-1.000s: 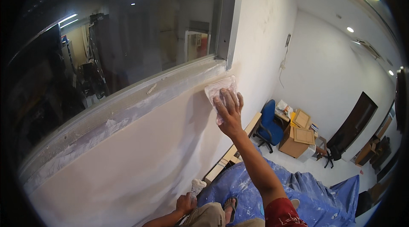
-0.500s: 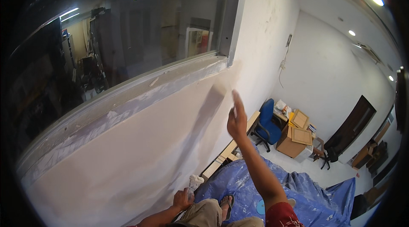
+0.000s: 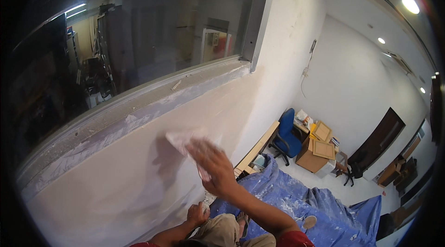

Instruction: The person applies and smooths plaster along the wall using a putty scraper.

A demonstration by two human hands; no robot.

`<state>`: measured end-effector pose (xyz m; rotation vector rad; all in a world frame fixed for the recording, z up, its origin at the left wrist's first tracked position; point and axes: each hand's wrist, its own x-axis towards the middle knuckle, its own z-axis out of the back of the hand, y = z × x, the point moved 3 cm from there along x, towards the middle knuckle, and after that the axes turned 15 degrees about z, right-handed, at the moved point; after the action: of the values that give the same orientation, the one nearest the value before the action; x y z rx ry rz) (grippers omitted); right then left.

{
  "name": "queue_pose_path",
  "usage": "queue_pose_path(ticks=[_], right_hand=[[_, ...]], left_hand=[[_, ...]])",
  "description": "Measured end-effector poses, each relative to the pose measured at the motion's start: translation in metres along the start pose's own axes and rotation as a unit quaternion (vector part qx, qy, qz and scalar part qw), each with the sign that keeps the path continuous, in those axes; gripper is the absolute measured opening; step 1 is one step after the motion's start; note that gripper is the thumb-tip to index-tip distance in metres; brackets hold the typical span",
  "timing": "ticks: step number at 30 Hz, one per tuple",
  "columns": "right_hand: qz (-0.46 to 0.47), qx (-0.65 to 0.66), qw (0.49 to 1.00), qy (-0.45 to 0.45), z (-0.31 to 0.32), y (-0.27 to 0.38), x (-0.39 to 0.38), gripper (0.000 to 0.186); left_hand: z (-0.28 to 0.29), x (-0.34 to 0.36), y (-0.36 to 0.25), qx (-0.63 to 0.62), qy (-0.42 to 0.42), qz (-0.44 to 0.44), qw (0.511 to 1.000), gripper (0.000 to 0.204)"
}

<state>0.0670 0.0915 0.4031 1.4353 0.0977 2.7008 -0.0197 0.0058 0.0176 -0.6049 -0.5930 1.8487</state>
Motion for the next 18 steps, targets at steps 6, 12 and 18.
queue_pose_path(ticks=[6,12,18], right_hand=[[0.024,-0.165,0.983,-0.077,0.042,-0.077,-0.038,0.064],[0.129,-0.288,0.946,-0.079,0.048,-0.154,-0.018,0.060],[0.131,-0.194,0.972,0.004,-0.021,-0.155,-0.043,0.066]], left_hand=[[-0.002,0.004,-0.007,0.029,-0.023,0.000,0.999,0.053],[-0.013,0.010,0.010,0.042,0.003,-0.002,0.999,0.062],[-0.020,0.011,0.013,0.040,0.005,-0.004,0.999,0.057]])
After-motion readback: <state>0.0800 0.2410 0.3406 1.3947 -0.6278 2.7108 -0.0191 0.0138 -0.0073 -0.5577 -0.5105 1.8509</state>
